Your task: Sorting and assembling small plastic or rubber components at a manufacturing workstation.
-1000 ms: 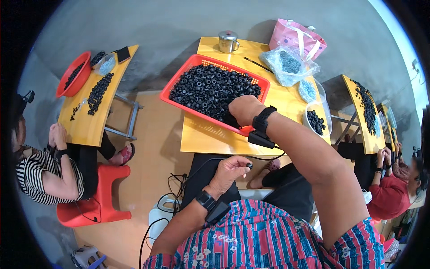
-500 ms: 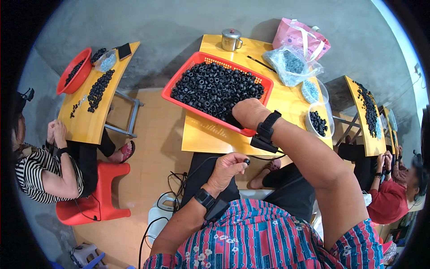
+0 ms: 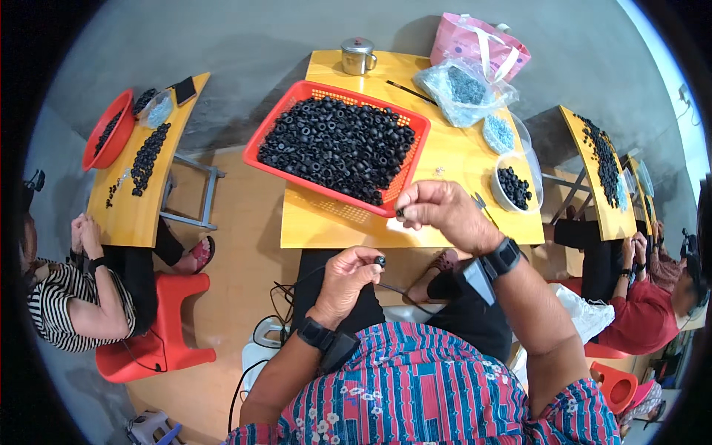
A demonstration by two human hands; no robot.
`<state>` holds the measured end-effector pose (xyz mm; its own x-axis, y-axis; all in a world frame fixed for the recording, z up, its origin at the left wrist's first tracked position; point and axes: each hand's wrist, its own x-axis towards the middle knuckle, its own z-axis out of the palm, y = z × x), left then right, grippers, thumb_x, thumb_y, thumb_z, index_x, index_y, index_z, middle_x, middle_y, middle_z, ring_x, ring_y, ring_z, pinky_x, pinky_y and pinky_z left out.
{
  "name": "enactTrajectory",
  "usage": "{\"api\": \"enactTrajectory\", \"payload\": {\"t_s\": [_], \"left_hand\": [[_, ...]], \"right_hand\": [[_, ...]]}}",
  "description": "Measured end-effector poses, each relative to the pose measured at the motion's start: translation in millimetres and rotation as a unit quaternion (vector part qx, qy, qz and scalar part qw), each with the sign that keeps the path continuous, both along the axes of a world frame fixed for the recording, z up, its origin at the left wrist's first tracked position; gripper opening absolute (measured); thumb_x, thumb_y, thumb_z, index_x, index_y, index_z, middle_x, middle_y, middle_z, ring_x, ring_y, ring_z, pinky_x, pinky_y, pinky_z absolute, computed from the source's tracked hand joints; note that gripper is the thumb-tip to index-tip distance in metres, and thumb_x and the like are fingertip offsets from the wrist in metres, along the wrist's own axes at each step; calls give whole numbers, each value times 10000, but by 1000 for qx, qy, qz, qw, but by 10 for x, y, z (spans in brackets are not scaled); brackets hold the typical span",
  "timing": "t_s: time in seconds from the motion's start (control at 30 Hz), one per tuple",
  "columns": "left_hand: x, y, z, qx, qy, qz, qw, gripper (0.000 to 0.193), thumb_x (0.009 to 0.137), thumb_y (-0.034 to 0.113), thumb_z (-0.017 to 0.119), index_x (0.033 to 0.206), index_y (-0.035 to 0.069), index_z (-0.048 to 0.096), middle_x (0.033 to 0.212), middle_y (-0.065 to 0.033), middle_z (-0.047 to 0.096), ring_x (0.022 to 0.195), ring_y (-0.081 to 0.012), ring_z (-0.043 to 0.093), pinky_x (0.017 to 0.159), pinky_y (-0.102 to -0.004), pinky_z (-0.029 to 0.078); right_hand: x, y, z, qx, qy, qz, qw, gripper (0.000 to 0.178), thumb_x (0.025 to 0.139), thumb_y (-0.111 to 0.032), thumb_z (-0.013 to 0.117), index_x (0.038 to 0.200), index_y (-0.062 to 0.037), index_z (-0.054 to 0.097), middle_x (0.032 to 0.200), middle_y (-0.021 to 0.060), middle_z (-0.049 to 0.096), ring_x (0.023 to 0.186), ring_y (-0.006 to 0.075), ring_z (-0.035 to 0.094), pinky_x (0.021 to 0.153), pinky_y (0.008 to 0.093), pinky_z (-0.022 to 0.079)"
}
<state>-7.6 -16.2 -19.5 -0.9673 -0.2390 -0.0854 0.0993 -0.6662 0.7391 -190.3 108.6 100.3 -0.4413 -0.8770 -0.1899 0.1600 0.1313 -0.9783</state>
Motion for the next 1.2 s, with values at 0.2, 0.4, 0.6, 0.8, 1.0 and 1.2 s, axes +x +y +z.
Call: {"api": "enactTrajectory", "payload": {"t_s": [0.2, 0.4, 0.6, 0.8, 1.0, 1.2], "left_hand": [[32, 64, 310, -69, -13, -11, 997, 207, 848, 61, 705, 1033, 9, 627, 887, -40, 625, 741, -113, 587, 693, -248, 497], [20, 199, 395, -80, -3, -21, 997, 207, 858, 56, 694, 1050, 10, 631, 880, -19, 624, 754, -75, 571, 696, -218, 488], [3, 235, 394, -81, -5, -28, 996, 213, 856, 33, 689, 1060, 10, 633, 879, -10, 624, 766, -58, 568, 704, -204, 488], [6, 242, 405, -96, -3, -25, 995, 213, 855, 20, 684, 1061, 6, 632, 881, -12, 625, 769, -57, 568, 696, -200, 486], [35, 235, 411, -103, -8, -19, 994, 212, 849, 15, 690, 1053, 7, 634, 881, -11, 625, 769, -55, 565, 687, -194, 482], [46, 217, 414, -123, -15, -17, 992, 194, 841, 30, 702, 1019, 5, 629, 849, -30, 622, 733, -91, 580, 681, -228, 491]], "right_hand": [[343, 392, -268, -54, -86, -38, 994, 161, 867, -55, 678, 1018, 0, 663, 847, 32, 670, 731, 82, 607, 712, 225, 512], [492, 546, -315, -75, -94, -51, 991, 176, 854, -13, 675, 1028, 15, 665, 877, 41, 671, 749, 97, 632, 714, 229, 533], [530, 620, -281, -62, -66, -63, 994, 171, 852, 3, 670, 1021, 29, 665, 893, 57, 679, 788, 117, 655, 743, 249, 552], [563, 621, -254, -45, -57, -67, 995, 161, 858, -3, 663, 1016, 30, 670, 880, 55, 680, 802, 108, 651, 756, 247, 547], [600, 599, -194, -33, -35, -64, 997, 150, 871, -29, 661, 1010, 23, 676, 850, 36, 668, 776, 86, 618, 739, 230, 521], [604, 561, -238, -49, -13, -65, 997, 141, 868, -53, 675, 991, 15, 686, 820, 24, 659, 749, 80, 603, 713, 226, 510]]}}
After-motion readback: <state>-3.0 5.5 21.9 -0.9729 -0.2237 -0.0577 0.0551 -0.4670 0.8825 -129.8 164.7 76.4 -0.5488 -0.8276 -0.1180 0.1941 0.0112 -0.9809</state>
